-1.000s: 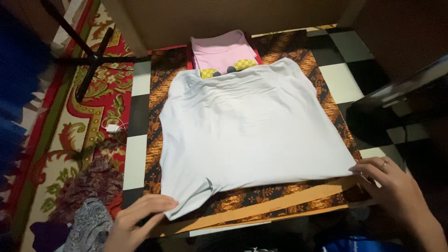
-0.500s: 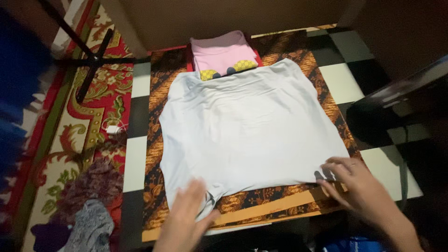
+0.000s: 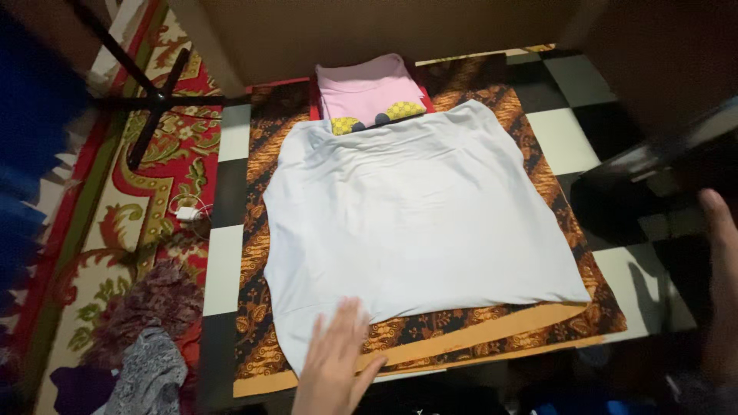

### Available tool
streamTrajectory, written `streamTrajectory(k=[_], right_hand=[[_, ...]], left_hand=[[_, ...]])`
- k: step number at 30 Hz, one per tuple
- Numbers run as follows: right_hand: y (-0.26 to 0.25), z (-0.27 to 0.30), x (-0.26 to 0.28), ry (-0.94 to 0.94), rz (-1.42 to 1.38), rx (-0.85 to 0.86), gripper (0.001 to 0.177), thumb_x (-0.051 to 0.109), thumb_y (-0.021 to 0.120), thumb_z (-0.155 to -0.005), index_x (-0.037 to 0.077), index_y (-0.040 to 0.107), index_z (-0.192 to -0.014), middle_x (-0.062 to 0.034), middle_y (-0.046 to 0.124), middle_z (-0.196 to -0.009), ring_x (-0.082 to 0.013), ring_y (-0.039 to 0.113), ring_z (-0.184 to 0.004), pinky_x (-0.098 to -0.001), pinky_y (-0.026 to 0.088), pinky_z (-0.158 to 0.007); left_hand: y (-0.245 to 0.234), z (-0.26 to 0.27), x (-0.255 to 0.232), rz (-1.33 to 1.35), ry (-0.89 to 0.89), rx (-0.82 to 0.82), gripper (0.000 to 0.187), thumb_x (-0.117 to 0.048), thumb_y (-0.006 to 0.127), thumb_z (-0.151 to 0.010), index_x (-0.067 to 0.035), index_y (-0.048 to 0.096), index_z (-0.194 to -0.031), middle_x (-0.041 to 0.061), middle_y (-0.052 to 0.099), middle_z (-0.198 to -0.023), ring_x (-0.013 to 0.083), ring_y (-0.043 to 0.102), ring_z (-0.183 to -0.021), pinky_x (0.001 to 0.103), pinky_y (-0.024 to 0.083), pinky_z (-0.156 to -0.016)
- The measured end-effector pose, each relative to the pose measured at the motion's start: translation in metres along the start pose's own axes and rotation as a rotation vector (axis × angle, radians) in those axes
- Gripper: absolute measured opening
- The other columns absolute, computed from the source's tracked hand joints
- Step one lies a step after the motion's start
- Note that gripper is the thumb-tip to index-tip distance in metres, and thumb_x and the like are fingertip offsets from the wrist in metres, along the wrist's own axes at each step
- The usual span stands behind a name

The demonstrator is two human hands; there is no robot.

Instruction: The person irons a white t-shirt with a deer graphic on an ironing board. They smooth the fabric with their hands, use a steam iron to press the front and back of the shirt, and flip the garment to ensure both sides are wrinkle-free.

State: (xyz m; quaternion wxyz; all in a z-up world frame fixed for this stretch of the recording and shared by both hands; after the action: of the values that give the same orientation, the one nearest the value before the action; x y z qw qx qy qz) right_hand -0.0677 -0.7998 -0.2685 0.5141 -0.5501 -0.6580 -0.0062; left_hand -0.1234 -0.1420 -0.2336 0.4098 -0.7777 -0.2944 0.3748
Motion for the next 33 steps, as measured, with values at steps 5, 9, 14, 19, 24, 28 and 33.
streamTrajectory(k=[5,9,14,19,24,28,33], right_hand=[[0.009,-0.033,0.015,0.015,0.01,0.006,0.042,0.034,0.069,-0.106,-0.007,0.063,-0.107,-0.0165,0.064,-0.084,-0.0271,0.065,-0.074,-0.0436,0.055,-0.064],[0.016,-0.041,0.1,-0.297,-0.251,-0.103,0.054,0.029,0.082,-0.106,-0.011,0.054,-0.13,-0.0146,0.065,-0.114,-0.0217,0.068,-0.105,-0.0375,0.059,-0.084],[0.006,-0.024,0.206,-0.428,0.213,0.346,0.031,0.024,0.083,-0.092,0.006,0.066,-0.11,-0.0085,0.072,-0.094,-0.0204,0.072,-0.08,-0.0325,0.059,-0.071],[0.02,0.061,0.296,-0.559,0.235,1.006,0.057,0.035,0.094,-0.058,0.015,0.067,-0.105,-0.0051,0.08,-0.086,-0.0223,0.08,-0.067,-0.0361,0.062,-0.06],[0.054,0.138,0.341,-0.622,0.623,1.411,0.051,0.048,0.078,-0.081,0.012,0.058,-0.111,-0.0082,0.075,-0.079,-0.028,0.074,-0.066,-0.0411,0.061,-0.064],[0.082,0.114,0.342,-0.519,0.787,1.28,0.044,0.053,0.064,-0.091,0.012,0.062,-0.107,-0.0078,0.073,-0.072,-0.0232,0.072,-0.058,-0.0382,0.062,-0.056],[0.107,0.078,0.329,-0.653,0.697,1.252,0.05,0.055,0.072,-0.08,0.01,0.067,-0.101,-0.0066,0.073,-0.066,-0.019,0.069,-0.051,-0.0326,0.059,-0.053]], left_hand=[[0.015,0.018,-0.003,0.215,-0.07,0.193,0.03,-0.03,0.067,-0.1,-0.016,0.072,-0.127,0.002,0.065,-0.137,0.014,0.059,-0.136,0.054,0.038,-0.115],[-0.015,0.001,-0.013,0.058,-0.027,-0.012,0.037,-0.024,0.071,-0.093,-0.012,0.067,-0.127,0.008,0.068,-0.129,0.0213,0.062,-0.125,0.053,0.045,-0.11],[-0.029,-0.029,-0.027,-0.059,0.042,-0.07,0.053,-0.016,0.073,-0.082,-0.008,0.058,-0.132,0.014,0.07,-0.124,0.0299,0.063,-0.119,0.05,0.045,-0.103],[-0.027,-0.026,-0.023,0.012,0.011,-0.089,0.047,0.001,0.071,-0.083,-0.004,0.065,-0.129,0.012,0.073,-0.114,0.0259,0.068,-0.112,0.042,0.055,-0.094],[-0.036,-0.025,-0.024,0.056,0.025,-0.164,0.042,0.004,0.072,-0.081,0.0,0.069,-0.122,0.012,0.075,-0.105,0.0256,0.072,-0.104,0.037,0.059,-0.085],[-0.039,-0.025,-0.024,0.103,0.027,-0.168,0.04,0.003,0.073,-0.081,0.0,0.069,-0.121,0.012,0.075,-0.105,0.0258,0.072,-0.103,0.037,0.059,-0.084],[-0.042,-0.024,-0.021,0.143,0.011,-0.194,0.039,0.003,0.073,-0.081,0.001,0.069,-0.12,0.013,0.075,-0.105,0.0262,0.072,-0.103,0.037,0.059,-0.084]])
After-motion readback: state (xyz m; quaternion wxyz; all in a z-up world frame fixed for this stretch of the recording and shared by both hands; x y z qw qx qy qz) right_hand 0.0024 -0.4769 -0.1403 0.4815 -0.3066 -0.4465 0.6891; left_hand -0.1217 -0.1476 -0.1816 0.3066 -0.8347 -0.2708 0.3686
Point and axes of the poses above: each hand's wrist, its own z-axis away from the middle knuckle, its own y-axis out of the palm, x = y × z, the point moved 5 cm from there along -z, towards the middle knuckle
